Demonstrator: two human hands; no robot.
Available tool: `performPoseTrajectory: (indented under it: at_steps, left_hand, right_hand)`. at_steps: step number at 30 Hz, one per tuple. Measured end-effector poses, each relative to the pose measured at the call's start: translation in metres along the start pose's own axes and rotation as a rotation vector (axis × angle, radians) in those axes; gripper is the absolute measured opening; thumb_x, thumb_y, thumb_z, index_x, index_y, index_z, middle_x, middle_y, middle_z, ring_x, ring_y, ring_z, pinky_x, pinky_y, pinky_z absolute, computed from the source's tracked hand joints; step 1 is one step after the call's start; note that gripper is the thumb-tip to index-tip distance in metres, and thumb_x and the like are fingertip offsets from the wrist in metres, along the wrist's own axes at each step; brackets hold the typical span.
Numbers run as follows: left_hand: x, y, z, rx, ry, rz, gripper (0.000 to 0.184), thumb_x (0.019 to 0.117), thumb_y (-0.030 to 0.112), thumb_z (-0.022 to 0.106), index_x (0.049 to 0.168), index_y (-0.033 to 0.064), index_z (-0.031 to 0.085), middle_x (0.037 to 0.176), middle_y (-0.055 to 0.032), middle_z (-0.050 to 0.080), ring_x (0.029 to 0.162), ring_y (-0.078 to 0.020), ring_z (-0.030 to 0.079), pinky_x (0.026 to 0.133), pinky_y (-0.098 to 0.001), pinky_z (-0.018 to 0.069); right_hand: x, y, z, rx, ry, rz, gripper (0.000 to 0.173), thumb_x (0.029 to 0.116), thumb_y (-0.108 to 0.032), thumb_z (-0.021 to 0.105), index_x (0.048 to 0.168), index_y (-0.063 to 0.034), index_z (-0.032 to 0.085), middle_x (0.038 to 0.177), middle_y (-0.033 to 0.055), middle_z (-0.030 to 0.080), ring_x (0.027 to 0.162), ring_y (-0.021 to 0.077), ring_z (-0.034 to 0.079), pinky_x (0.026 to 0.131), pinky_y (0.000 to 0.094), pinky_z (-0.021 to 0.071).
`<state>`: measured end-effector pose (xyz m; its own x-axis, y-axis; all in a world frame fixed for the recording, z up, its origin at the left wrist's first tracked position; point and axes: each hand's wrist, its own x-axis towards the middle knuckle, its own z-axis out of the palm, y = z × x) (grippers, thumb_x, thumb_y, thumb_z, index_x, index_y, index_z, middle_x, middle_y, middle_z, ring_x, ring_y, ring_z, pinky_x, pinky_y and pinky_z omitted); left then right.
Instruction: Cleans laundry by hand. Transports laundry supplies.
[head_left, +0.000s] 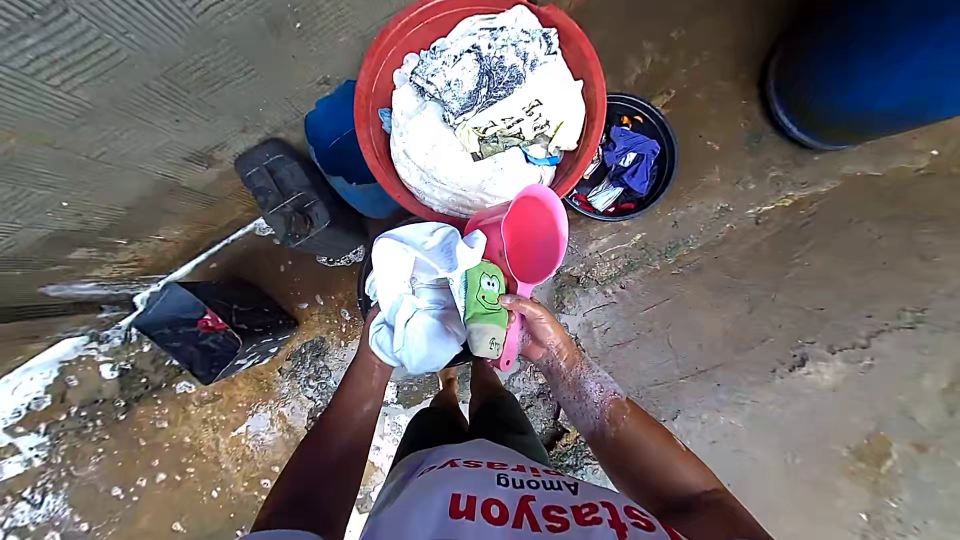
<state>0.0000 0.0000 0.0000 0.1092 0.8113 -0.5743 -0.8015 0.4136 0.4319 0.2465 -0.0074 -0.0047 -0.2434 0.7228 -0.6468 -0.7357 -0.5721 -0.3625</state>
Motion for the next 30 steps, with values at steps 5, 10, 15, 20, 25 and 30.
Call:
performPoseTrajectory:
  at_steps: [5, 10, 15, 20, 25, 30]
  left_hand:
    - [0.023, 0.0, -0.041, 0.8, 0.373, -0.19, 0.053, 0.1032, 0.024, 0.062, 0.15, 0.0083, 0.042, 0.13, -0.0157, 0.064, 0.115, -0.0251, 0.066, 0.095, -0.0456, 0.0574]
    - [0.006, -0.01, -0.028, 0.886, 0.124, -0.304, 0.057, 0.1094, 0.046, 0.04, 0.159, 0.0171, 0.039, 0.16, -0.011, 0.044, 0.145, -0.0311, 0.045, 0.111, -0.06, 0.043]
    - [-0.011, -0.049, -0.012, 0.294, 0.004, -0.421, 0.056, 0.1124, 0.044, 0.028, 0.15, 0.0055, 0.041, 0.137, -0.0197, 0.061, 0.121, -0.0333, 0.064, 0.102, -0.0528, 0.054]
    - [-0.011, -0.058, -0.024, 0.235, 0.313, -0.454, 0.04, 0.1114, 0.032, 0.04, 0.136, 0.0027, 0.051, 0.115, -0.016, 0.069, 0.098, -0.0241, 0.071, 0.087, -0.0377, 0.0593]
    - [0.001, -0.054, -0.04, 0.311, 0.468, -0.393, 0.035, 0.1088, 0.024, 0.047, 0.137, 0.0032, 0.051, 0.121, -0.0158, 0.065, 0.102, -0.0234, 0.068, 0.086, -0.0373, 0.0576]
    - [0.01, -0.043, -0.056, 0.329, 0.633, -0.296, 0.038, 0.1078, 0.016, 0.051, 0.143, 0.0022, 0.045, 0.13, -0.0195, 0.058, 0.104, -0.0247, 0.066, 0.083, -0.0343, 0.0585]
  right_hand:
    - [0.003, 0.005, -0.011, -0.046, 0.116, -0.027, 0.012, 0.0929, 0.002, 0.054, 0.104, -0.0029, 0.055, 0.066, 0.006, 0.061, 0.053, 0.0115, 0.06, 0.056, 0.0275, 0.0573]
    - [0.019, 0.022, -0.022, -0.088, 0.151, -0.04, 0.015, 0.0932, 0.004, 0.058, 0.106, -0.0017, 0.053, 0.067, 0.0067, 0.06, 0.052, 0.0116, 0.057, 0.054, 0.0266, 0.0549]
    - [0.024, 0.047, -0.013, -0.138, 0.226, 0.017, 0.015, 0.0959, 0.005, 0.058, 0.107, -0.0014, 0.05, 0.067, 0.0068, 0.059, 0.049, 0.011, 0.056, 0.049, 0.0247, 0.0532]
    - [0.024, 0.057, -0.013, -0.215, 0.41, -0.02, 0.018, 0.0945, 0.006, 0.062, 0.107, 0.0003, 0.05, 0.07, 0.0086, 0.059, 0.048, 0.0116, 0.055, 0.046, 0.0246, 0.0518]
    - [0.022, 0.065, -0.021, -0.178, 0.456, 0.041, 0.015, 0.0969, 0.003, 0.06, 0.108, -0.0008, 0.051, 0.067, 0.0069, 0.057, 0.047, 0.0107, 0.055, 0.045, 0.0235, 0.0519]
    - [0.033, 0.071, -0.028, -0.26, 0.593, -0.004, 0.025, 0.0947, 0.004, 0.064, 0.113, -0.0001, 0.047, 0.07, 0.0074, 0.056, 0.047, 0.0109, 0.054, 0.046, 0.0244, 0.0522]
